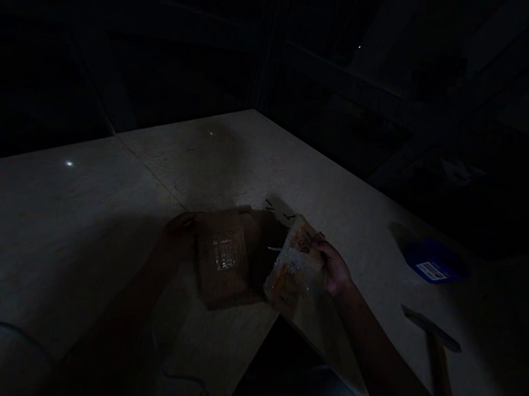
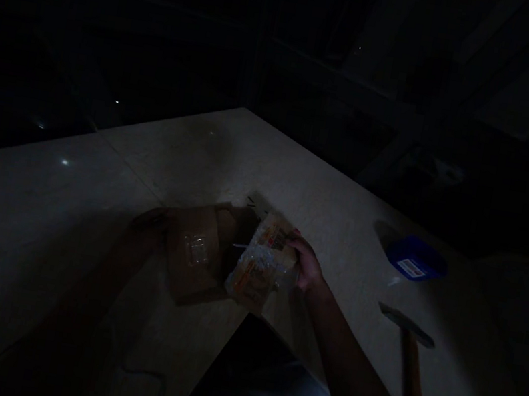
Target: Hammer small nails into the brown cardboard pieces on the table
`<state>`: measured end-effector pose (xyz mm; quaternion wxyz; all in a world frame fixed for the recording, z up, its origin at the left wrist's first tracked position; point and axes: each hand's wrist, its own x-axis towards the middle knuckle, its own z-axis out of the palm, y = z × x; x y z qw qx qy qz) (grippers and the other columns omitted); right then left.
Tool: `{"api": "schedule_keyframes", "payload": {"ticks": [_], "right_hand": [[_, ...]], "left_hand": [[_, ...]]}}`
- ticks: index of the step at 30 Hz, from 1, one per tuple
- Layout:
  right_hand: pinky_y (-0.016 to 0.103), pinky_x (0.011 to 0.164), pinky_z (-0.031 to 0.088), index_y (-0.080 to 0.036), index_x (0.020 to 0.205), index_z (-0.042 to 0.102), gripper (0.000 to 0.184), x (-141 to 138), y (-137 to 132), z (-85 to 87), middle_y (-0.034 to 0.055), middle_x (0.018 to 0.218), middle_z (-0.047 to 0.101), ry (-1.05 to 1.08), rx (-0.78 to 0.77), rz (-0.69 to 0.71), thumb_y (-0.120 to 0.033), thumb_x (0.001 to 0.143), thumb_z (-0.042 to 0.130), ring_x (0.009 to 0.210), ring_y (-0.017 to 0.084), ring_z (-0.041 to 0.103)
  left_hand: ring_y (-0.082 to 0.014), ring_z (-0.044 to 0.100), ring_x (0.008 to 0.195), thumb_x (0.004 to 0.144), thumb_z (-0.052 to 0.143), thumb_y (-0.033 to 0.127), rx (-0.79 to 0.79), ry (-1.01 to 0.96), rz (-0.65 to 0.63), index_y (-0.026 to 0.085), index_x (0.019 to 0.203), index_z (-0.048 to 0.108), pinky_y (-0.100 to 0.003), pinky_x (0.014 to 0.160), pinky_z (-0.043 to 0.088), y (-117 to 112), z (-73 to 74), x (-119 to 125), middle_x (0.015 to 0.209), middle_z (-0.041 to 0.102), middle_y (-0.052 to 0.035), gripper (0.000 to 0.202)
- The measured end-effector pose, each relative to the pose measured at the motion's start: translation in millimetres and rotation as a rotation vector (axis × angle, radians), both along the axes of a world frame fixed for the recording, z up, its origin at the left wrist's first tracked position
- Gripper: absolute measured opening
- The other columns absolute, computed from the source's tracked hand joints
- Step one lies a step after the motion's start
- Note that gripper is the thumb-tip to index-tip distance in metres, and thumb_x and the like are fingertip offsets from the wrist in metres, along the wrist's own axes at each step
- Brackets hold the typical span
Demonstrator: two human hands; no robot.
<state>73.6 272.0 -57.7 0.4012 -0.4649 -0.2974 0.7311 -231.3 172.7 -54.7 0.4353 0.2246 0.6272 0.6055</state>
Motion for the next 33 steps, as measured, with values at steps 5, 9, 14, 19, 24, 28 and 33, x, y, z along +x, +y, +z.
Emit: {"api": "schedule_keyframes", "payload": {"ticks": [5, 9, 14, 19, 24, 28, 33], "right_hand": [[0.031, 0.063, 0.053, -0.024, 0.083, 0.061, 0.03, -3.7, -4.6, -3.0, -0.0029, 0.075, 0.071, -0.039, 0.094, 0.017, -0.024, 0.058, 0.077, 0.066, 0.02, 0.067], [0.03, 0.062, 0.053, -0.022, 0.082, 0.062, 0.033, -8.0, -8.7, -1.8, -0.0025, 0.076, 0.071, -0.064, 0.133, 0.008, -0.021, 0.055, 0.081, 0.063, 0.018, 0.066], [0.031, 0.061, 0.054, -0.022, 0.098, 0.062, 0.054, -18.4, -14.0, 9.8, -0.0005, 0.081, 0.074, -0.145, 0.095, -0.034, -0.018, 0.049, 0.082, 0.068, 0.022, 0.069], [0.031, 0.061, 0.055, -0.019, 0.093, 0.068, 0.048, -34.2, -17.7, 22.7, 0.0023, 0.081, 0.076, -0.163, 0.135, 0.092, -0.02, 0.048, 0.085, 0.067, 0.021, 0.07], [0.03, 0.063, 0.056, -0.018, 0.088, 0.072, 0.043, -54.0, -19.1, 20.9, 0.003, 0.082, 0.077, -0.145, 0.177, 0.114, -0.021, 0.049, 0.088, 0.069, 0.021, 0.071], [0.032, 0.063, 0.056, -0.018, 0.083, 0.073, 0.041, -69.1, -15.6, 11.2, 0.0032, 0.08, 0.077, -0.144, 0.189, 0.115, -0.024, 0.047, 0.09, 0.066, 0.02, 0.07], [0.032, 0.058, 0.053, -0.018, 0.078, 0.073, 0.037, -82.9, -12.5, 2.5, 0.0016, 0.073, 0.074, -0.215, 0.207, 0.087, -0.027, 0.046, 0.089, 0.061, 0.02, 0.066]], "left_hand": [[-0.0128, 0.056, 0.057, 0.057, 0.076, 0.046, 0.017, -0.081, -0.048, 0.013, 0.093, 0.068, -0.022, 0.05, 0.042, -0.1, -1.0, 5.5, 0.071, 0.063, 0.0, 0.049], [-0.0134, 0.059, 0.06, 0.058, 0.077, 0.046, 0.022, -0.106, -0.075, 0.014, 0.096, 0.068, -0.023, 0.052, 0.045, -0.3, -1.1, 10.7, 0.075, 0.065, -0.0004, 0.051], [-0.0157, 0.065, 0.065, 0.062, 0.075, 0.037, -0.005, -0.222, -0.053, 0.014, 0.095, 0.067, -0.026, 0.056, 0.051, 1.9, -3.4, 18.2, 0.084, 0.07, -0.0044, 0.041], [-0.0171, 0.068, 0.073, 0.073, 0.067, 0.02, -0.05, -0.459, -0.033, 0.015, 0.089, 0.065, -0.029, 0.067, 0.056, 6.7, -6.5, 25.0, 0.089, 0.072, -0.0076, 0.017], [-0.0132, 0.064, 0.064, 0.075, 0.064, 0.018, 0.001, -0.539, -0.077, 0.018, 0.078, 0.061, -0.025, 0.063, 0.055, 9.0, -6.3, 30.6, 0.073, 0.066, -0.0022, 0.005], [-0.0211, 0.07, 0.084, 0.069, 0.077, 0.027, 0.119, -0.381, -0.265, 0.018, 0.099, 0.067, -0.03, 0.07, 0.057, 8.5, -14.4, 37.2, 0.095, 0.074, -0.0071, 0.033], [-0.0301, 0.061, 0.123, 0.058, 0.085, 0.031, 0.2, -0.068, -0.18, 0.026, 0.137, 0.051, -0.038, 0.09, 0.057, 9.5, -35.2, 45.5, 0.141, 0.059, -0.0131, 0.086]]}}
